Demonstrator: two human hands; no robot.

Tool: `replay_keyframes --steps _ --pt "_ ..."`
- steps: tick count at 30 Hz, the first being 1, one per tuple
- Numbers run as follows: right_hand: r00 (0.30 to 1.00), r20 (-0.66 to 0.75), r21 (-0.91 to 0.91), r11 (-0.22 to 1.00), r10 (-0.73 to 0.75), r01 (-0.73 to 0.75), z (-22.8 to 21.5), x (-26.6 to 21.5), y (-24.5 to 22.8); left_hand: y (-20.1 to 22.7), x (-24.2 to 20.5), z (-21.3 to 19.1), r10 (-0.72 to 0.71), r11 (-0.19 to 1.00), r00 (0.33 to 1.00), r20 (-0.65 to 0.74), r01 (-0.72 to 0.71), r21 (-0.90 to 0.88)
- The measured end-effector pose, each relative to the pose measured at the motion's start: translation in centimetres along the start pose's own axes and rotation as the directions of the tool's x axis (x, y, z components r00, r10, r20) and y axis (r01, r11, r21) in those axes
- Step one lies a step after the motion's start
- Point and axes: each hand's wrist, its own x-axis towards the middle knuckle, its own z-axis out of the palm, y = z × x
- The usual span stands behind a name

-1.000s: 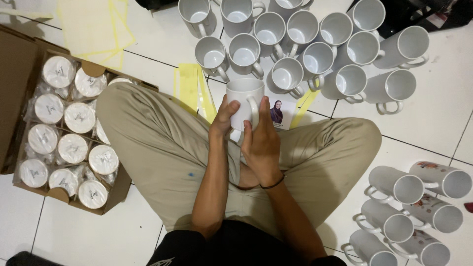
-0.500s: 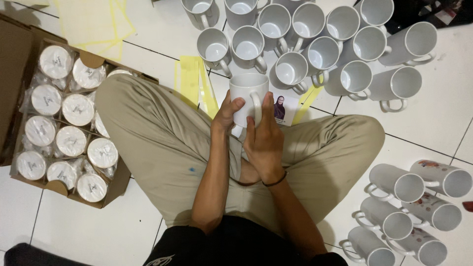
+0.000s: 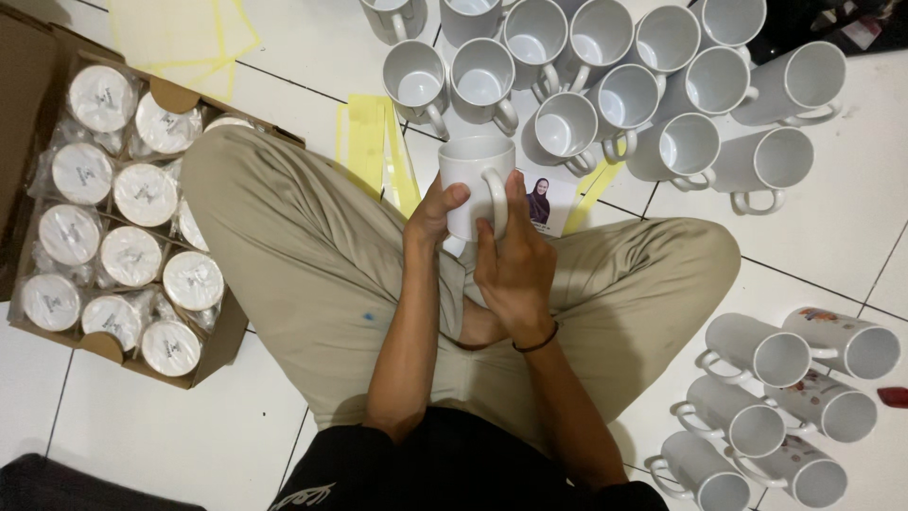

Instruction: The person sits on the floor and applies printed transfers to white ceramic mugs using a heat press. They unwrap mugs from plastic, place a transfer on the mug, load it into the heat press, and then remove and inspect the finished mug.

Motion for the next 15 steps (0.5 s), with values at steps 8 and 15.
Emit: replay_keyframes --steps 8,15 --pt "0.999 -0.042 0.040 0.999 -0.027 0.029 -0.45 0.30 -0.79 -0.80 -0.30 -0.83 -0.012 1.000 1.000 0.004 0.012 -0.009" --pt "0.998 -0.046 0.073 0.997 -0.030 0.033 -0.84 0.45 -0.98 -0.69 -0.12 -0.80 -0.001 0.999 1.000 0.009 0.001 -0.040"
